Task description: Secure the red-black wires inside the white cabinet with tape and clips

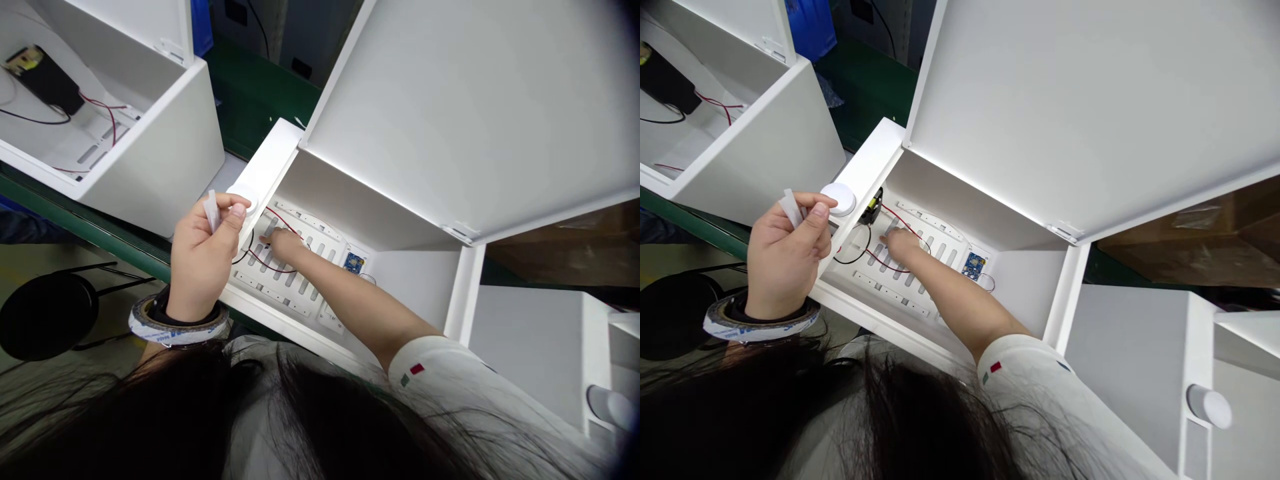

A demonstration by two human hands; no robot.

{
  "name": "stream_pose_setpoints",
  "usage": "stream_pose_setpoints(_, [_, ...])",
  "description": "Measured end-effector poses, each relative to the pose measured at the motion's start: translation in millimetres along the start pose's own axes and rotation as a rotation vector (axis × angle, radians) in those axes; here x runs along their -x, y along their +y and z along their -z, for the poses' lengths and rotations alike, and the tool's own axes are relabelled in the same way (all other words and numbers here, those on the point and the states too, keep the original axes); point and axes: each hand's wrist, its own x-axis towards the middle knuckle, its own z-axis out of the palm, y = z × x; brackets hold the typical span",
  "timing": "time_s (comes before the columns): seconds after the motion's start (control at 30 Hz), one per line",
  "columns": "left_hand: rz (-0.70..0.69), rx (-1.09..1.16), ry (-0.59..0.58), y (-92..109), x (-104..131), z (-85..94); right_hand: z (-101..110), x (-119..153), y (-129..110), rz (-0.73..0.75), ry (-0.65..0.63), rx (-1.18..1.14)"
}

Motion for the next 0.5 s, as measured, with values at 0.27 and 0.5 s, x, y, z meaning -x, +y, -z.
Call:
stream_pose_setpoints(0.27, [-0.011,0.026,-0.003,-4,-1,0.7,-10,8,-4,0.205,0.058,0.277])
stream_pose_setpoints(0.5, [0.015,0.049,-0.008,-1,-1,1.0,-1,3,-9,0.128,0.034,0.233])
